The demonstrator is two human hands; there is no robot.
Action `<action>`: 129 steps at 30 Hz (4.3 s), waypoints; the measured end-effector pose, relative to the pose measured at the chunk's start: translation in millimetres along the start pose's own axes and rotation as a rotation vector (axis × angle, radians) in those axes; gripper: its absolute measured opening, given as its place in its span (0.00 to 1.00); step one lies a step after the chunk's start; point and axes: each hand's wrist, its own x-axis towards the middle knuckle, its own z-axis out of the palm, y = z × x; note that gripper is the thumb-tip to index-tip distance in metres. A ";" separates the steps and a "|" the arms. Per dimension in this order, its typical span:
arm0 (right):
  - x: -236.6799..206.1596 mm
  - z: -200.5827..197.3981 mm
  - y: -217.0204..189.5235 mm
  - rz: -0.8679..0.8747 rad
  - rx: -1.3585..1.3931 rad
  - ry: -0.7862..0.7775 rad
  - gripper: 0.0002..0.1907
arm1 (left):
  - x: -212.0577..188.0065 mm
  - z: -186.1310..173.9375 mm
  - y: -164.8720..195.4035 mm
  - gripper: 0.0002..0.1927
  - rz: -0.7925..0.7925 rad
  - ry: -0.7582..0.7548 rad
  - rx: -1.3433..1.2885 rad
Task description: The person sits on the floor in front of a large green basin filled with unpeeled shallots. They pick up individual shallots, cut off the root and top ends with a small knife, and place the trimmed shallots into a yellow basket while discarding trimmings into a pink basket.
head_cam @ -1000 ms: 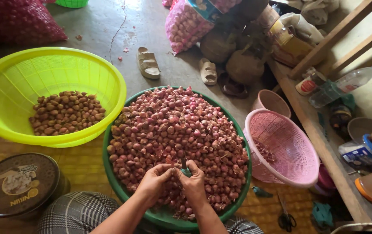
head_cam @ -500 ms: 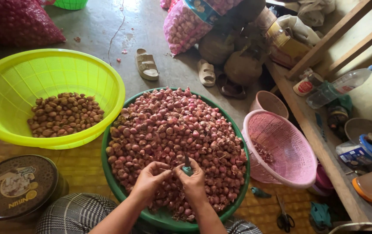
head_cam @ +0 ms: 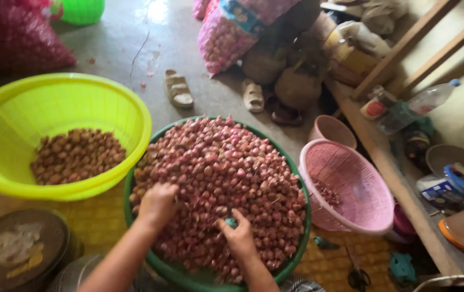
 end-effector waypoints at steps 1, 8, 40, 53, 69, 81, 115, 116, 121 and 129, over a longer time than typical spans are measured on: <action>0.1 -0.6 -0.1 -0.036 -0.015 -0.013 0.13 | -1.7 6.1 1.9 0.08 0.015 0.013 -0.009; 5.4 6.0 -10.0 -0.059 -0.018 -0.054 0.08 | -8.2 -4.6 13.3 0.11 -0.163 0.021 -0.291; 1.9 12.7 -20.9 -0.124 0.169 -0.132 0.12 | -32.4 -9.5 74.6 0.11 -0.533 -0.257 -1.271; -34.8 12.8 -63.2 -0.193 -0.399 -0.149 0.13 | -39.2 9.0 69.6 0.10 -0.471 -0.189 -1.265; -13.0 -17.2 -43.1 0.063 -0.039 -0.140 0.25 | -21.1 -4.6 27.9 0.11 -0.747 -0.191 -1.422; -10.2 -2.0 -21.6 -0.024 -0.091 -0.213 0.22 | -34.3 23.5 19.9 0.07 -0.105 -0.026 -0.316; -24.3 10.5 -30.8 -0.147 -0.037 -0.190 0.04 | -65.3 31.0 53.3 0.09 -0.585 -0.463 -1.392; -25.2 10.2 -33.9 -0.159 0.024 -0.182 0.04 | -65.8 31.7 55.8 0.09 -0.637 -0.425 -1.435; -29.4 8.1 -45.7 -0.297 0.027 -0.270 0.13 | -63.2 34.1 62.6 0.09 -0.848 -0.434 -1.497; -20.1 12.6 -27.9 -0.220 -0.007 -0.028 0.07 | -68.9 37.9 60.5 0.15 -0.645 -0.454 -1.363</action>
